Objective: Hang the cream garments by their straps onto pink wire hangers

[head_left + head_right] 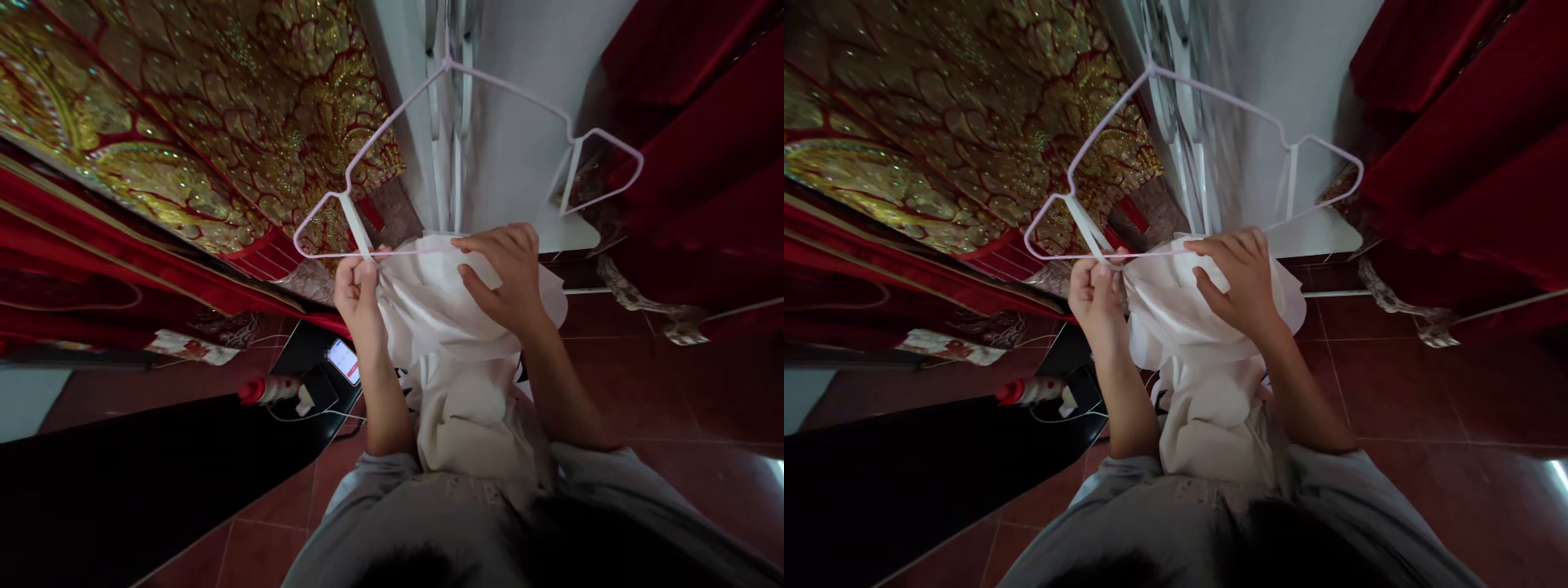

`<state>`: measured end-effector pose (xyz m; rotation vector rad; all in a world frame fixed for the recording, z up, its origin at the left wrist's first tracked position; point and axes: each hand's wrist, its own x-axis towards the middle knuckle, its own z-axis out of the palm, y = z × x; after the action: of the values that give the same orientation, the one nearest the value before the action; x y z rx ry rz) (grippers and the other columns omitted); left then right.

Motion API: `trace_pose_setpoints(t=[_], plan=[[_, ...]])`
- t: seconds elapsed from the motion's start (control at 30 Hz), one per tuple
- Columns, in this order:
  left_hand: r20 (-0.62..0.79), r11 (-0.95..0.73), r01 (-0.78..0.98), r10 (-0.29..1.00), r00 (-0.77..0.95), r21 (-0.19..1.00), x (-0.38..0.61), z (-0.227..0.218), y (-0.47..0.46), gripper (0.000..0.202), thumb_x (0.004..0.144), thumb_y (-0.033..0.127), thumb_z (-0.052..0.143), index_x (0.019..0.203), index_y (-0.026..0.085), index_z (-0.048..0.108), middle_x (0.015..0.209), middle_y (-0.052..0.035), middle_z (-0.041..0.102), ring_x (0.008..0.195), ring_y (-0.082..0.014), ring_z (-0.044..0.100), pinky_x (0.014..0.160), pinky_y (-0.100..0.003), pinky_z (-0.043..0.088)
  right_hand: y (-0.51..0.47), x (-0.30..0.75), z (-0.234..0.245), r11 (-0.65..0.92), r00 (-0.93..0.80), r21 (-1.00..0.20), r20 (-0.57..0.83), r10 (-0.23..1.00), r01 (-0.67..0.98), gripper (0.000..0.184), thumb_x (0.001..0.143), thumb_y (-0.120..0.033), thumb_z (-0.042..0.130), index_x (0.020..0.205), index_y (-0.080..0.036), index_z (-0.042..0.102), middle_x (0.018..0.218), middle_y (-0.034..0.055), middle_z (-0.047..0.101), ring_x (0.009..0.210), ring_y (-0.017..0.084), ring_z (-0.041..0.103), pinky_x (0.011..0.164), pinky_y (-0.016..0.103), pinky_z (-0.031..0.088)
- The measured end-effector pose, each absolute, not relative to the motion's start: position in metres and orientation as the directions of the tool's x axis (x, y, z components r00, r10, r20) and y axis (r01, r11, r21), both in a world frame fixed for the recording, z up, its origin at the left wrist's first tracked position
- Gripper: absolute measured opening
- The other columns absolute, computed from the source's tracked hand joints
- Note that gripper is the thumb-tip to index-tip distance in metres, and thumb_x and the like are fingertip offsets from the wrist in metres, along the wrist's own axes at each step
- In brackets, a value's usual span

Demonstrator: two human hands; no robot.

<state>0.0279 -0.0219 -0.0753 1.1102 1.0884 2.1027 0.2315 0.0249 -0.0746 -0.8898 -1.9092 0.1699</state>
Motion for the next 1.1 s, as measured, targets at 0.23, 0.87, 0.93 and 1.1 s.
trace_pose_setpoints(t=[0.23, 0.87, 0.93, 1.1], plan=[[0.390, -0.391, 0.082, 0.832, -0.395, 0.917, 0.017, -0.040, -0.069, 0.016, 0.095, 0.031, 0.088, 0.109, 0.025, 0.085, 0.099, -0.0044, 0.082, 0.095, -0.0193, 0.077, 0.088, -0.028, 0.061, 0.024, 0.210, -0.086, 0.702, -0.137, -0.523, 0.747, 0.650, 0.483, 0.025, 0.099, -0.030, 0.061, 0.120, -0.035, 0.073, 0.100, 0.0007, 0.076, 0.104, 0.026, 0.068, 0.125, 0.057, 0.039], [0.392, -0.557, 0.008, 0.575, -0.718, 0.831, 0.001, -0.057, -0.046, 0.036, 0.093, 0.028, 0.084, 0.128, 0.033, 0.076, 0.147, -0.0033, 0.072, 0.151, -0.0329, 0.057, 0.103, -0.038, 0.061, 0.024, 0.215, -0.084, 0.721, -0.177, -0.509, 0.746, 0.642, 0.470, 0.027, 0.101, -0.033, 0.062, 0.125, -0.037, 0.073, 0.102, -0.0002, 0.075, 0.107, 0.025, 0.068, 0.128, 0.058, 0.036], [0.388, -0.533, 0.022, 0.587, -0.711, 0.846, 0.013, -0.070, -0.043, 0.054, 0.089, 0.032, 0.089, 0.139, 0.034, 0.069, 0.156, -0.0071, 0.064, 0.148, -0.0333, 0.060, 0.092, -0.031, 0.062, 0.024, 0.213, -0.085, 0.721, -0.165, -0.513, 0.750, 0.640, 0.466, 0.027, 0.101, -0.032, 0.062, 0.125, -0.037, 0.072, 0.101, -0.0001, 0.074, 0.106, 0.025, 0.067, 0.128, 0.059, 0.037], [0.366, -0.492, -0.025, 0.681, -0.634, 0.871, 0.033, -0.072, -0.041, 0.052, 0.098, 0.051, 0.082, 0.145, 0.037, 0.064, 0.160, -0.0095, 0.059, 0.145, -0.0339, 0.062, 0.081, -0.027, 0.062, 0.016, 0.206, -0.081, 0.731, -0.153, -0.490, 0.772, 0.617, 0.475, 0.029, 0.102, -0.031, 0.061, 0.127, -0.039, 0.071, 0.103, 0.0001, 0.075, 0.106, 0.025, 0.068, 0.125, 0.059, 0.040]])
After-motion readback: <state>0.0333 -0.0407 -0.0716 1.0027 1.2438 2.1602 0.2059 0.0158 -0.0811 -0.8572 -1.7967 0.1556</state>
